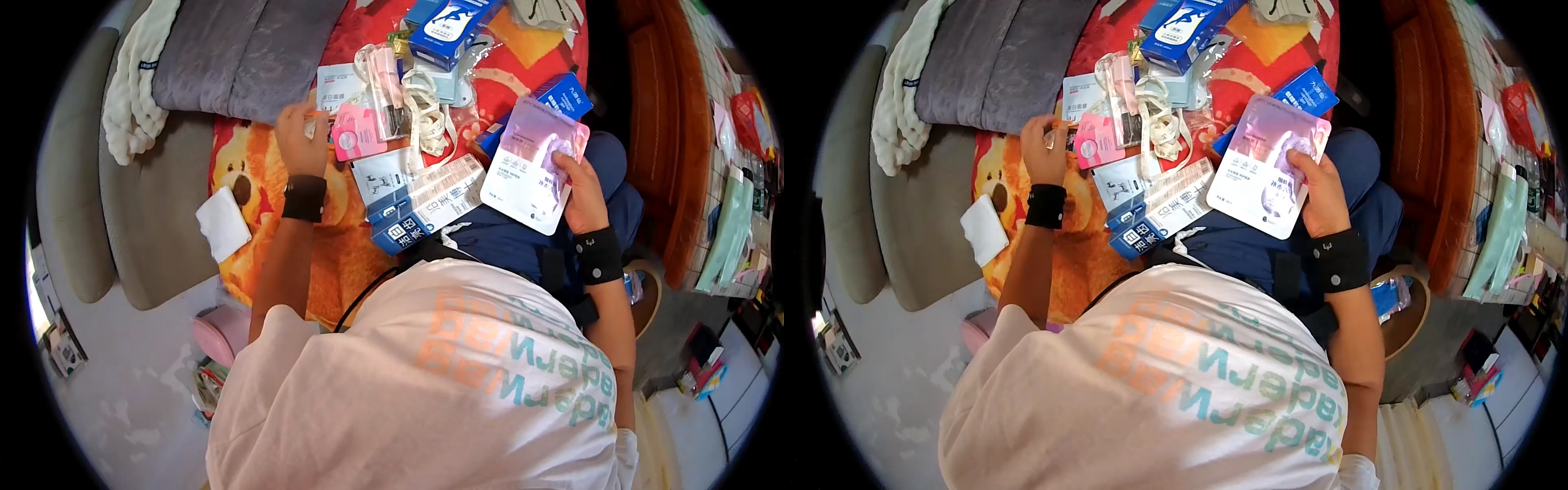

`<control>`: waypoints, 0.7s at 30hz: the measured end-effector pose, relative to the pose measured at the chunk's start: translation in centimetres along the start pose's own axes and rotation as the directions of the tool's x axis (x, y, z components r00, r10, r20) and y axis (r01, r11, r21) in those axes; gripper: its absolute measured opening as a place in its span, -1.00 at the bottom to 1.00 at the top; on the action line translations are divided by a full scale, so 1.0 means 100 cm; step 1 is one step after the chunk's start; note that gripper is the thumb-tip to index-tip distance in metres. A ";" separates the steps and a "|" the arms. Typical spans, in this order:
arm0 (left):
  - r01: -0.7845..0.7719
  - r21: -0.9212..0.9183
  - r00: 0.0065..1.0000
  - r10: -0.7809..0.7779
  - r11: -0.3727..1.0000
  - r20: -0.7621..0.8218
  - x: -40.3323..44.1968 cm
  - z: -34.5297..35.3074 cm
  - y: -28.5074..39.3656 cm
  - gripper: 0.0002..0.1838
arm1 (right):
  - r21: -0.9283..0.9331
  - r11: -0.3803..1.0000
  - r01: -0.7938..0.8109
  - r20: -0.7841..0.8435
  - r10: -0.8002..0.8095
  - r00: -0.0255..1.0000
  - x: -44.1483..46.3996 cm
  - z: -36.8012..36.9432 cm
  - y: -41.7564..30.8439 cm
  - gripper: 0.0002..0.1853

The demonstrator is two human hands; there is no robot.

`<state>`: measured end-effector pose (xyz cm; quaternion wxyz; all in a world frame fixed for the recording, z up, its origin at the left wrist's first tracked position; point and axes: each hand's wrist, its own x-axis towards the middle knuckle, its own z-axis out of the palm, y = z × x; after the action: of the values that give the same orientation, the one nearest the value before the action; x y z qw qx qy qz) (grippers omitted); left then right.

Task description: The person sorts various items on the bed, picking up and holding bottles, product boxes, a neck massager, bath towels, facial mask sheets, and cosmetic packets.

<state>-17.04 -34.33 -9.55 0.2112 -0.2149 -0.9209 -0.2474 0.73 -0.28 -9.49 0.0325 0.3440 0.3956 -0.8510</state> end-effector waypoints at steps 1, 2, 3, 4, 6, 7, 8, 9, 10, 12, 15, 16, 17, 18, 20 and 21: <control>-0.026 0.059 1.000 0.025 0.998 0.005 -0.006 -0.005 -0.002 -0.83 | 0.004 1.000 0.012 -0.002 -0.012 1.000 -0.001 0.000 0.001 -0.75; 0.019 0.015 0.996 -0.020 1.000 0.091 -0.013 -0.006 -0.004 -0.82 | 0.009 1.000 0.023 -0.005 -0.023 1.000 -0.002 0.001 0.001 -0.75; 0.067 -0.025 0.982 -0.062 0.997 0.178 -0.023 -0.005 -0.006 -0.81 | 0.014 0.999 0.035 -0.009 -0.035 0.999 -0.003 0.001 0.002 -0.75; 0.119 -0.062 0.959 -0.099 0.991 0.265 -0.034 -0.005 -0.009 -0.80 | 0.032 0.999 0.033 -0.008 -0.033 0.999 -0.003 0.000 0.003 -0.74; 0.342 -0.066 0.899 -0.306 0.938 0.313 -0.052 0.003 -0.007 -0.71 | 0.068 0.997 0.035 -0.007 -0.034 0.999 -0.002 -0.003 0.004 -0.74; 0.423 -0.082 0.867 -0.377 0.902 0.325 -0.058 0.006 -0.008 -0.68 | 0.065 0.997 0.042 0.000 -0.042 0.999 -0.002 -0.002 0.004 -0.74; 0.500 -0.099 0.830 -0.443 0.860 0.339 -0.063 0.009 -0.009 -0.66 | 0.064 0.997 0.049 0.007 -0.050 0.999 -0.002 -0.002 0.005 -0.74; 0.558 -0.164 0.804 -0.481 0.814 0.350 -0.060 0.010 -0.004 -0.64 | 0.063 0.996 0.059 0.012 -0.060 0.998 -0.002 -0.002 0.005 -0.74; 0.611 -0.228 0.775 -0.515 0.758 0.366 -0.056 0.010 0.002 -0.62 | 0.049 0.997 0.067 0.010 -0.067 0.998 -0.002 -0.002 0.005 -0.75; 0.682 -0.300 0.723 -0.551 0.667 0.417 -0.055 0.011 0.009 -0.62 | 0.022 0.997 0.075 0.009 -0.076 0.997 -0.003 -0.002 0.006 -0.75; 0.733 -0.365 0.674 -0.541 0.574 0.503 -0.049 0.018 0.008 -0.67 | 0.039 0.996 0.075 0.032 -0.076 0.997 -0.001 -0.006 0.008 -0.75; 0.750 -0.397 0.658 -0.535 0.529 0.530 -0.049 0.022 0.005 -0.69 | 0.043 0.996 0.079 0.035 -0.081 0.996 0.000 -0.007 0.009 -0.74; 0.767 -0.425 0.640 -0.528 0.480 0.558 -0.049 0.024 0.003 -0.71 | 0.046 0.996 0.082 0.038 -0.084 0.996 0.000 -0.008 0.010 -0.74; 0.770 -0.443 0.638 -0.556 0.459 0.533 -0.047 0.024 0.003 -0.73 | 0.049 0.995 0.084 0.041 -0.086 0.995 0.000 -0.008 0.010 -0.74; 0.772 -0.480 0.629 -0.611 0.417 0.481 -0.044 0.023 0.003 -0.78 | 0.050 0.995 0.082 0.037 -0.084 0.996 0.000 -0.009 0.010 -0.73; 0.704 -0.576 0.691 -0.588 0.416 0.420 -0.041 0.022 0.001 -0.79 | 0.051 0.995 0.080 0.037 -0.082 0.996 0.000 -0.009 0.010 -0.73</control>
<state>-14.24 -34.27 -13.34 -0.0699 0.0761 -0.7768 -0.6212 1.56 -0.35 -10.50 -0.0029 0.3117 0.3873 -0.8677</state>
